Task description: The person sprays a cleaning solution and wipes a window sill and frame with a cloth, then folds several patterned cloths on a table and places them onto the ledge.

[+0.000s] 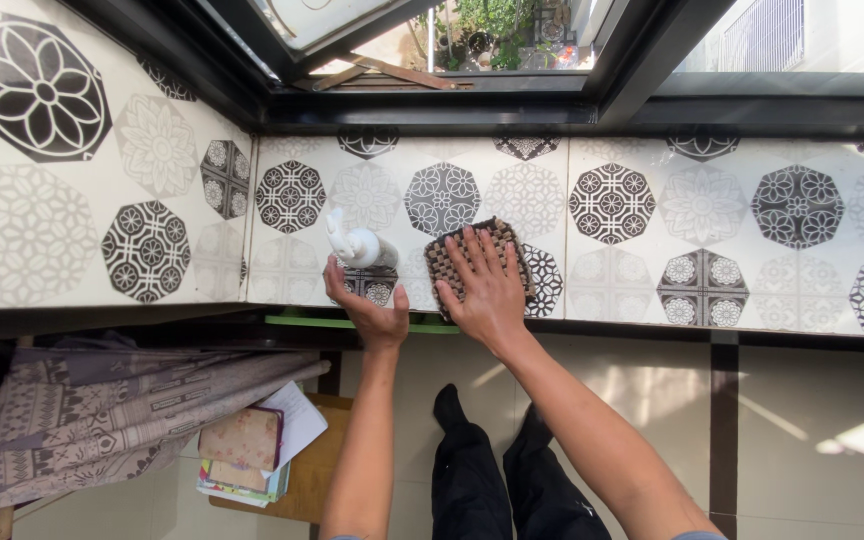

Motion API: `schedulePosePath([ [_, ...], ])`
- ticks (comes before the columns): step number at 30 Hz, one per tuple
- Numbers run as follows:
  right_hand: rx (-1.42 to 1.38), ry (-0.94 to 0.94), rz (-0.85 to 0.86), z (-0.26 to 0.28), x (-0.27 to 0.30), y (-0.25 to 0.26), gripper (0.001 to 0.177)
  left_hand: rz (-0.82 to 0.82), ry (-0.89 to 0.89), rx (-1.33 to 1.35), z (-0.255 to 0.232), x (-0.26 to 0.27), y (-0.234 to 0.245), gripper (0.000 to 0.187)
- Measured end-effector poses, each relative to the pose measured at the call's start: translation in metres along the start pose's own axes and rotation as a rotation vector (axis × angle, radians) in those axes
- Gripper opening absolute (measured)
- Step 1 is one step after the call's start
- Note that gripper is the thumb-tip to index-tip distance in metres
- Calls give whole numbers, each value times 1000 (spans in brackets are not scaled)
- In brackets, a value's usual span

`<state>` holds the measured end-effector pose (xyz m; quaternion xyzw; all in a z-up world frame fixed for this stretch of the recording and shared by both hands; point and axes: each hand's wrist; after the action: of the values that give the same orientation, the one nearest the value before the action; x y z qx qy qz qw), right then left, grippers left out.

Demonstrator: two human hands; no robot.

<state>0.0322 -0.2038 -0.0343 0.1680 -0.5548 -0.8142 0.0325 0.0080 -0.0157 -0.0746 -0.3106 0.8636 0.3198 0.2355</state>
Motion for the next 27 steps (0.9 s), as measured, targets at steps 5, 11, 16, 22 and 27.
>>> schedulePosePath([
  [5,55,53,-30,-37,33,23,65,23,-388,-266,-6,27,-2,74],
  [11,72,-106,8,-99,27,43,69,494,-439,-260,-51,13,-31,50],
  [16,100,-194,-76,-107,-26,23,71,574,-327,-252,-62,-13,-52,66],
  [22,40,-113,-49,-75,-11,18,68,655,-290,-329,-55,-10,-62,65],
  [27,40,-120,-18,-100,40,55,67,676,-296,-344,-60,-10,-62,66],
])
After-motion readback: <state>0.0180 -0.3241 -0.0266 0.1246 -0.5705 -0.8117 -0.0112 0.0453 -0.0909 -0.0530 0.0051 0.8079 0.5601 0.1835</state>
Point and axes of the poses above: each hand's wrist, its own x-axis away from the middle knuckle, its own y-axis out of the back of the hand, z = x × y, and after that the axes turned 4 degrees about -z, right-handed
